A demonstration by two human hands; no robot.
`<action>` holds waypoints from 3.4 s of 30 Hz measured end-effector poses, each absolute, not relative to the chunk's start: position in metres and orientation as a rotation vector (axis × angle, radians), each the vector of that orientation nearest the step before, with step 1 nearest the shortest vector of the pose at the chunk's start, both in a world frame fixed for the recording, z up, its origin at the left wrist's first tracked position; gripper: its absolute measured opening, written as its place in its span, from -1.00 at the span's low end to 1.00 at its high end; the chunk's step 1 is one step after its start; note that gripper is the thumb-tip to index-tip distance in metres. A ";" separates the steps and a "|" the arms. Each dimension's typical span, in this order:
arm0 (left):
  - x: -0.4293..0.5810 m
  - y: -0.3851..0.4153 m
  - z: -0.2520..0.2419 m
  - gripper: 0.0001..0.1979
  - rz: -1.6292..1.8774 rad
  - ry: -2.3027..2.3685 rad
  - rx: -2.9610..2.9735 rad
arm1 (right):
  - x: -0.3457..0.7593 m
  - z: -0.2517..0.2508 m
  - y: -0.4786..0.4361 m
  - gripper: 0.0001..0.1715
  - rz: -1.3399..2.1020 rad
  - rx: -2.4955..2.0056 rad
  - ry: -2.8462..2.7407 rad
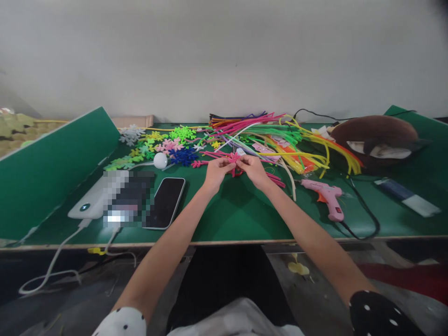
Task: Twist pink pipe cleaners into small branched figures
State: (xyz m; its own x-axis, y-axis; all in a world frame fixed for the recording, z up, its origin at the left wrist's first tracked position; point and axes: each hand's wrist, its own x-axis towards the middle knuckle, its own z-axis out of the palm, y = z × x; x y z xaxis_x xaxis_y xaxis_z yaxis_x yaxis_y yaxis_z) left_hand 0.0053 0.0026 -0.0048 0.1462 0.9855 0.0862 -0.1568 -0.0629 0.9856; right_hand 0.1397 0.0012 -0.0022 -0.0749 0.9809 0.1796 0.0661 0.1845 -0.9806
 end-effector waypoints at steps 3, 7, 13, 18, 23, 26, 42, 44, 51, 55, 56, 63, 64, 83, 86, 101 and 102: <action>0.006 0.002 -0.007 -0.81 1.228 0.970 1.289 | 0.143 0.000 0.002 -0.82 0.925 -1.169 -1.549; 0.006 0.003 -0.007 -0.85 1.215 0.991 1.342 | 0.149 0.001 0.004 -0.89 0.784 -1.253 -1.735; 0.003 0.004 -0.006 -0.82 1.237 0.996 1.280 | 0.152 0.005 0.003 -0.86 0.784 -1.213 -1.655; 0.004 0.003 -0.005 -0.78 1.220 0.960 1.273 | 0.152 0.005 0.002 -0.76 0.832 -1.165 -1.589; 0.005 0.005 -0.007 -0.79 1.231 0.989 1.299 | 0.151 0.003 0.004 -0.81 0.798 -1.200 -1.635; 0.004 0.007 -0.010 -0.81 1.247 1.056 1.361 | 0.150 0.002 0.003 -0.83 0.795 -1.213 -1.683; 0.006 0.008 -0.014 -0.90 1.315 1.138 1.481 | 0.142 0.002 -0.002 -0.81 0.857 -1.230 -1.707; 0.007 0.007 -0.014 -0.90 1.317 1.127 1.440 | 0.139 0.000 -0.003 -0.79 0.859 -1.235 -1.699; 0.009 0.004 -0.012 -0.89 1.375 1.004 1.380 | 0.139 -0.001 -0.001 -0.72 1.046 -1.150 -1.579; 0.008 0.003 -0.007 -0.90 1.374 0.877 1.326 | 0.142 0.000 -0.001 -0.64 1.255 -0.983 -1.411; 0.008 0.003 -0.007 -0.88 1.363 0.869 1.296 | 0.143 0.001 -0.001 -0.63 1.229 -0.973 -1.403; 0.008 0.001 -0.002 -0.81 1.269 0.929 1.187 | 0.146 0.002 0.000 -0.63 1.034 -1.054 -1.481; 0.008 0.001 -0.001 -0.83 1.279 0.932 1.198 | 0.146 0.002 0.000 -0.63 1.034 -1.055 -1.500; 0.006 0.006 -0.015 -0.88 1.295 1.016 1.413 | 0.144 0.006 -0.005 -0.85 0.967 -1.054 -1.472; 0.006 0.005 -0.011 -0.87 1.261 0.983 1.384 | 0.146 0.002 -0.003 -0.86 0.939 -1.048 -1.499; 0.006 -0.001 -0.007 -0.91 1.170 1.308 2.041 | 0.149 0.005 -0.001 -0.78 0.881 -1.181 -1.563; 0.007 -0.002 -0.007 -0.91 1.185 1.331 2.087 | 0.149 0.004 -0.001 -0.78 0.892 -1.187 -1.550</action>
State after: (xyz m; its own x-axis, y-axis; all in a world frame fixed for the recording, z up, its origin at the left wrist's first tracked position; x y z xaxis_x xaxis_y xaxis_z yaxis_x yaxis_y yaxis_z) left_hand 0.0069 -0.0020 -0.0069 0.1894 0.8760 0.4436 0.5423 -0.4700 0.6964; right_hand 0.1492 -0.0006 0.0036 -0.0723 0.9652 0.2512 0.2679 0.2613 -0.9273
